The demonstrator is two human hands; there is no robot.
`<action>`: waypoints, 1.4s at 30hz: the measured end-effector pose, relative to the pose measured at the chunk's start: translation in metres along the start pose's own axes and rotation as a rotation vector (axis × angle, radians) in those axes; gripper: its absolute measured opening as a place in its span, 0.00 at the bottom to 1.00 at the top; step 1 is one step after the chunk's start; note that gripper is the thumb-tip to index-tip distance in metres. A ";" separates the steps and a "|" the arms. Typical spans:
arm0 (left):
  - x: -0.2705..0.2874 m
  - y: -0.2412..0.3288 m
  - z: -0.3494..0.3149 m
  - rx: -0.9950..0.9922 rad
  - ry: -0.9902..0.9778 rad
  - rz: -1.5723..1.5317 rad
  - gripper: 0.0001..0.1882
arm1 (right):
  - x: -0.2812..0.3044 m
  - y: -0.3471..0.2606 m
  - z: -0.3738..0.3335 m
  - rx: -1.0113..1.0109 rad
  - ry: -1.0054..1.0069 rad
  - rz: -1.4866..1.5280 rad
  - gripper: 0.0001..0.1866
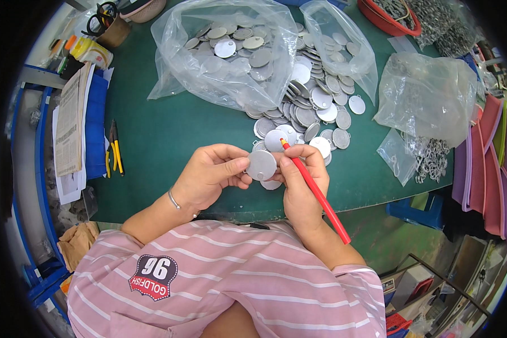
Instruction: The person holds metal discs one by one, uses a red pen to point at their surface, turns them over, and eventually gathers the discs into a pile on the workstation.
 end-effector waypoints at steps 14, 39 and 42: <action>-0.017 0.057 0.021 -0.599 0.025 1.106 0.15 | 0.000 -0.016 0.000 0.130 -0.019 -0.011 0.04; -0.001 0.032 0.010 -0.241 0.061 0.311 0.09 | -0.009 -0.004 0.003 -0.001 -0.064 -0.159 0.08; -0.002 0.022 0.007 -0.168 0.046 0.179 0.09 | -0.011 -0.007 0.003 0.044 -0.067 -0.094 0.07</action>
Point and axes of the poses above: each hand's wrist, its own z-axis towards the middle knuckle, its own x-axis out of the back of the hand, y = z × x, the point moved 10 cm from there along z, towards the middle knuckle, and after that the axes turned 2 degrees about -y, right-handed, at the moved point
